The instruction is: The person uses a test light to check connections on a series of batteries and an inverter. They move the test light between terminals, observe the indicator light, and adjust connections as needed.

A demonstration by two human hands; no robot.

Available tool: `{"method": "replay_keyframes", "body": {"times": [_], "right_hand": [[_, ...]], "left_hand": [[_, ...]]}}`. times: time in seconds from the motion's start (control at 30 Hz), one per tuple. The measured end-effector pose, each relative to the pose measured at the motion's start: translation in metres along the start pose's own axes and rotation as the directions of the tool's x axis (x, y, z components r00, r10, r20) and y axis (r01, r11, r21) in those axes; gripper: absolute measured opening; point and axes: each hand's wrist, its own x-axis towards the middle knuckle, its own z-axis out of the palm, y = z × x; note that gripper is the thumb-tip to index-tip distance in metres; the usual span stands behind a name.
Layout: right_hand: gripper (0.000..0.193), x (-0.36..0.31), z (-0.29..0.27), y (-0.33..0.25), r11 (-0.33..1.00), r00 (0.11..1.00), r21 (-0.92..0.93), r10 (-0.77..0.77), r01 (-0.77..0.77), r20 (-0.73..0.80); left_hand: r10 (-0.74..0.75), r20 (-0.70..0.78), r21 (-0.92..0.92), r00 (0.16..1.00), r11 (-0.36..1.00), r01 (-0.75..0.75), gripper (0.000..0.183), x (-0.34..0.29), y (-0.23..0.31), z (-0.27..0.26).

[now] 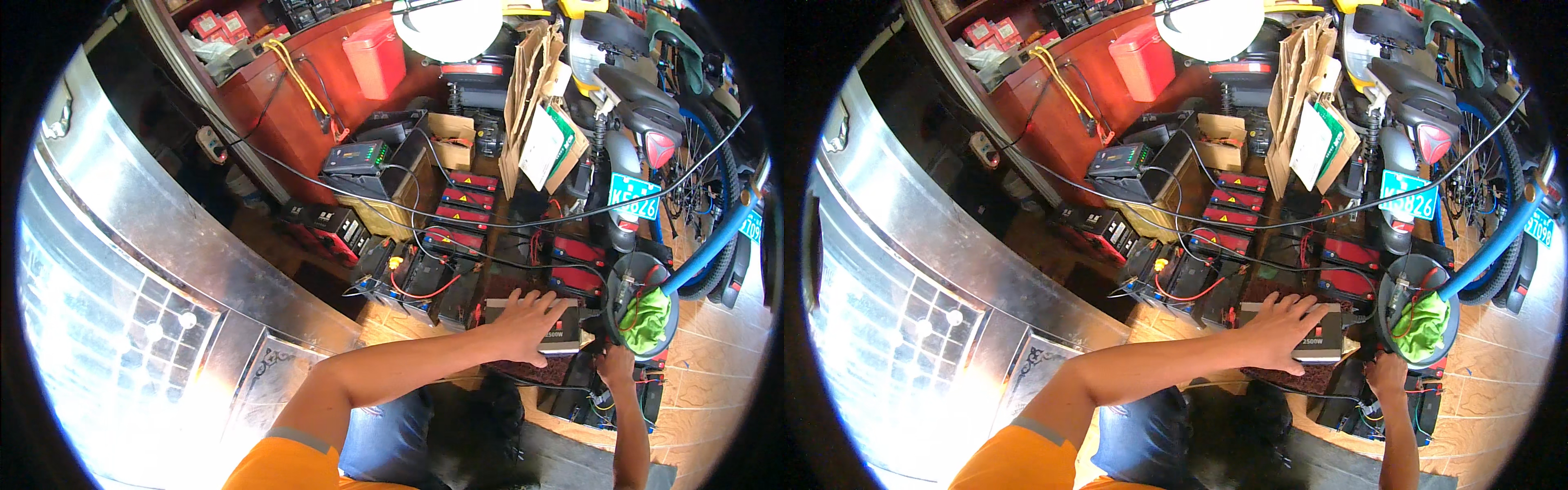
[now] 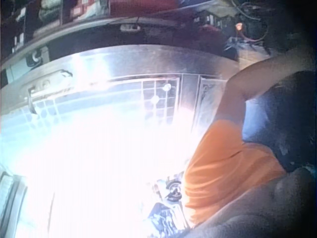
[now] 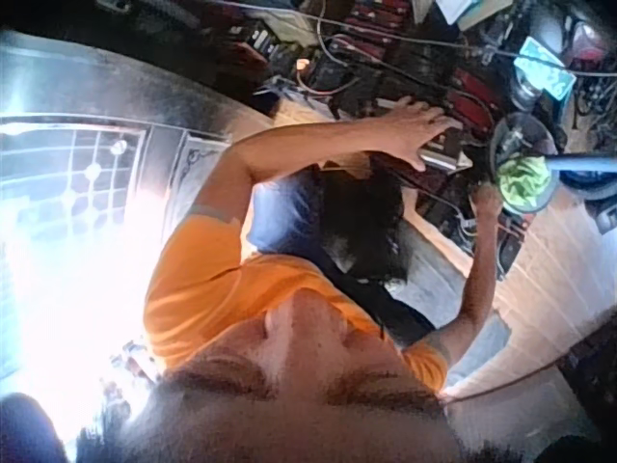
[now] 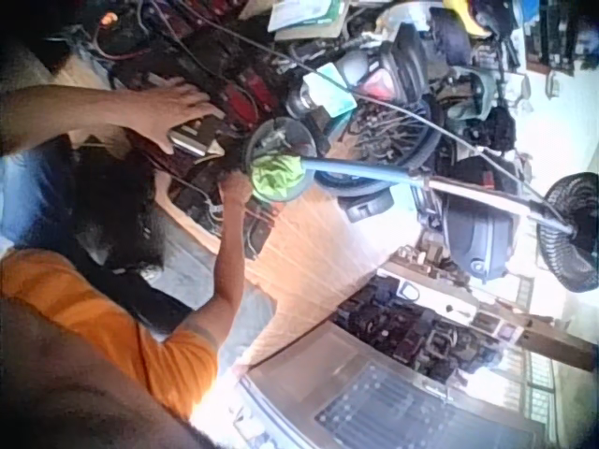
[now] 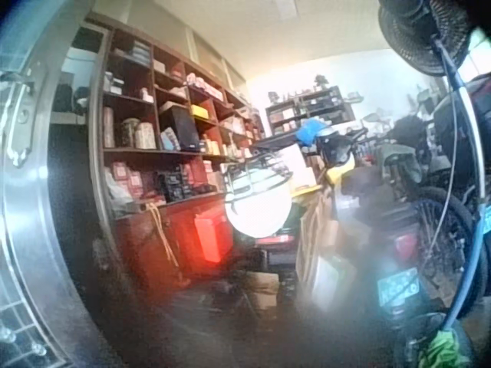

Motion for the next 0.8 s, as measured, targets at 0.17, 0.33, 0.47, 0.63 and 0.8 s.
{"method": "replay_keyframes", "body": {"times": [0.17,0.33,0.47,0.63,0.8], "right_hand": [[0.024,-0.004,-0.006,-0.001,0.999,1.000,-0.045,0.004,-0.005,-0.030],[0.024,-0.003,-0.005,0.002,1.000,1.000,-0.030,-0.008,0.008,-0.008],[0.026,-0.002,-0.002,0.007,1.000,0.999,0.018,0.008,-0.009,0.041],[0.030,-0.003,0.000,0.008,0.996,0.994,0.001,-0.094,0.094,-0.063],[0.029,-0.002,-0.001,0.008,0.997,0.996,-0.006,-0.078,0.078,-0.052]], "left_hand": [[-0.015,0.030,-0.024,0.999,1.000,0.016,0.124,0.001,0.001,-0.002],[-0.014,-0.006,-0.047,1.000,0.999,0.014,0.123,0.002,0.000,0.002],[-0.004,-0.012,-0.067,1.000,0.998,0.004,0.121,0.002,-0.001,0.003],[-0.007,0.003,-0.059,1.000,0.998,0.008,0.119,0.000,0.000,-0.001],[-0.009,-0.004,-0.052,1.000,0.999,0.009,0.119,0.002,0.001,0.000]]}}
